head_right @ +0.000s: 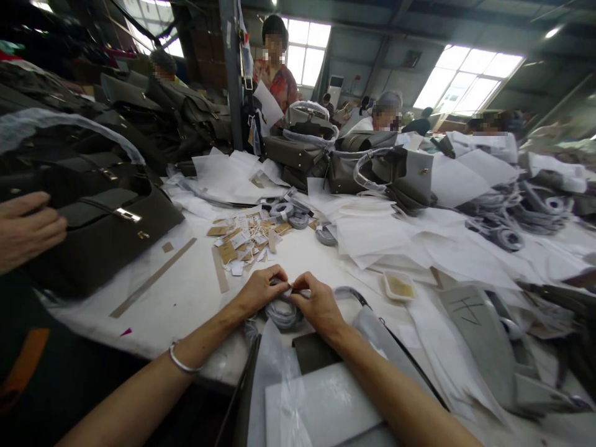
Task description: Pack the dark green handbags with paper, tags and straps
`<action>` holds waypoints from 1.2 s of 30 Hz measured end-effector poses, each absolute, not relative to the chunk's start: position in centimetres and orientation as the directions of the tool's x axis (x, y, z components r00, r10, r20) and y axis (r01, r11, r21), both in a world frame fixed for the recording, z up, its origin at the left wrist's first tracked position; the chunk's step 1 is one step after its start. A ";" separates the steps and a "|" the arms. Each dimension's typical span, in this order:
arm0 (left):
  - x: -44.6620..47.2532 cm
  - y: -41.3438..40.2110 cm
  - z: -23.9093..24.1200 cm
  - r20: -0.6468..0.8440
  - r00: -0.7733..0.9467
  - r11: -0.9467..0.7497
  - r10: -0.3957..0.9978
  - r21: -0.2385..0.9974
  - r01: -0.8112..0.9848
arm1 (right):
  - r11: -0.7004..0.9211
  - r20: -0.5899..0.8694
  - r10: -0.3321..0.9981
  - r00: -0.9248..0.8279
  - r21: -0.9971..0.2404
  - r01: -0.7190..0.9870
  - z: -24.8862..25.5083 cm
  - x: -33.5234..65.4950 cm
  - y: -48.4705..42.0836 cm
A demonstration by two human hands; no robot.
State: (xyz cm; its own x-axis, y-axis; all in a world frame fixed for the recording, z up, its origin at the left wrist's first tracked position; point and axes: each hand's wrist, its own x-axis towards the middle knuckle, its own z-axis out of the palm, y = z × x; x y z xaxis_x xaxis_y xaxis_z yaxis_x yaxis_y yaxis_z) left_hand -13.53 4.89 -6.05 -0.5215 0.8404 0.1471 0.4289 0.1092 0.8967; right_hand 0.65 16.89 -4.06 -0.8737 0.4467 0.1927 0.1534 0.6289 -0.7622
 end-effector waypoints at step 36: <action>-14.4 5.8 -6.1 0.241 -0.400 0.095 0.884 0.745 0.660 | 0.322 0.365 0.922 -0.129 -0.538 0.779 6.9 28.2 30.0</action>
State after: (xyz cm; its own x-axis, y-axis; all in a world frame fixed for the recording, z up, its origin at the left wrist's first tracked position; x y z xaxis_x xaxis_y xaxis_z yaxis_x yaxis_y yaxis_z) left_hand -14.38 5.83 -6.05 -0.3998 0.8844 0.2409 0.6601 0.0955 0.7451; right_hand 28.20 29.99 6.86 -0.1293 0.9219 0.3651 0.7788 0.3224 -0.5381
